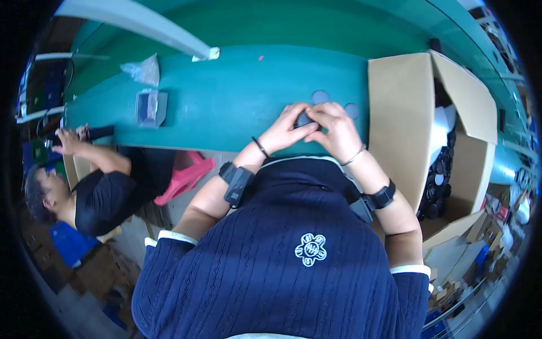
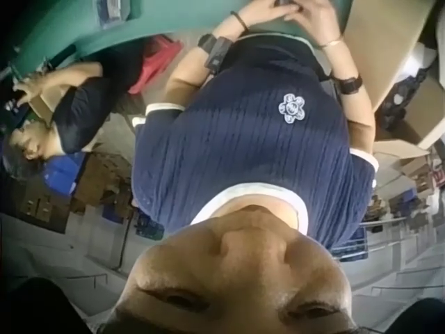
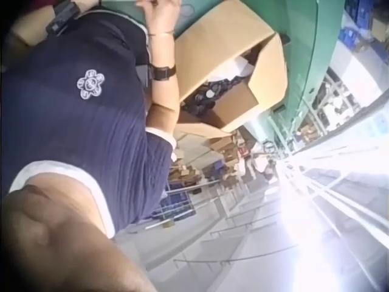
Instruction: Assembling small electronic components and packing them into cardboard boxes.
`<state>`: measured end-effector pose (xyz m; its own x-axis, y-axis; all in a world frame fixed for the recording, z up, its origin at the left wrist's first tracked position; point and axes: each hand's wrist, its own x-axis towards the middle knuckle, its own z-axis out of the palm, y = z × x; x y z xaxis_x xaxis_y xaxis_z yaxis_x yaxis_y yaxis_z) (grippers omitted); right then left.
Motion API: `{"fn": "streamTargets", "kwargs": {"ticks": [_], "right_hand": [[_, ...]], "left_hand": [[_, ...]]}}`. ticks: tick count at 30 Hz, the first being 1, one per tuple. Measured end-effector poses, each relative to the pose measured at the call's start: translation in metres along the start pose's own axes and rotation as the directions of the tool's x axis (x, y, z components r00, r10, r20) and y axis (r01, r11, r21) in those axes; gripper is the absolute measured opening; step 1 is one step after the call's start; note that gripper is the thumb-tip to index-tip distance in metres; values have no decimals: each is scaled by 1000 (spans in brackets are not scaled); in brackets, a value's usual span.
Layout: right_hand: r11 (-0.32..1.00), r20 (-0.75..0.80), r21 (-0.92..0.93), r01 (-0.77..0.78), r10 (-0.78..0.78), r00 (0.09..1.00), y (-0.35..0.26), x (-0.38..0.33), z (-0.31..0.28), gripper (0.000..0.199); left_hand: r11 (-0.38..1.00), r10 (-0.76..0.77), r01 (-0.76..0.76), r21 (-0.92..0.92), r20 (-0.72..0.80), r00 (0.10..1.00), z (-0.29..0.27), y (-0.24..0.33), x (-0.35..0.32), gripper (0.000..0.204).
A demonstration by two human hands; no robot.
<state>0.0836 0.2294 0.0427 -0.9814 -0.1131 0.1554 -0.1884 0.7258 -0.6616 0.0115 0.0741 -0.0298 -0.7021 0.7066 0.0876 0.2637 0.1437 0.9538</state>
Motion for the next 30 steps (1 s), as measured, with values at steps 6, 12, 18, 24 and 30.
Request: {"fn": "streamTargets", "kwargs": {"ticks": [6, 12, 18, 24, 30], "right_hand": [[837, 139, 509, -199, 148, 979, 29, -15, 36, 28], [673, 240, 656, -340, 241, 940, 20, -12, 57, 28], [757, -26, 651, -55, 95, 995, 38, -5, 61, 30], [827, 250, 508, -241, 126, 960, 26, 3, -16, 50], [939, 255, 325, -112, 27, 966, 14, 1, -7, 59]], "left_hand": [[960, -106, 147, -238, 176, 979, -10, 5, -26, 65], [908, -216, 251, -335, 140, 966, -16, 9, -38, 75], [947, -109, 161, -278, 196, 975, -17, 8, -28, 74], [953, -68, 125, -274, 210, 975, -8, -7, -9, 57], [986, -102, 128, -110, 216, 971, -13, -10, -16, 71]]}}
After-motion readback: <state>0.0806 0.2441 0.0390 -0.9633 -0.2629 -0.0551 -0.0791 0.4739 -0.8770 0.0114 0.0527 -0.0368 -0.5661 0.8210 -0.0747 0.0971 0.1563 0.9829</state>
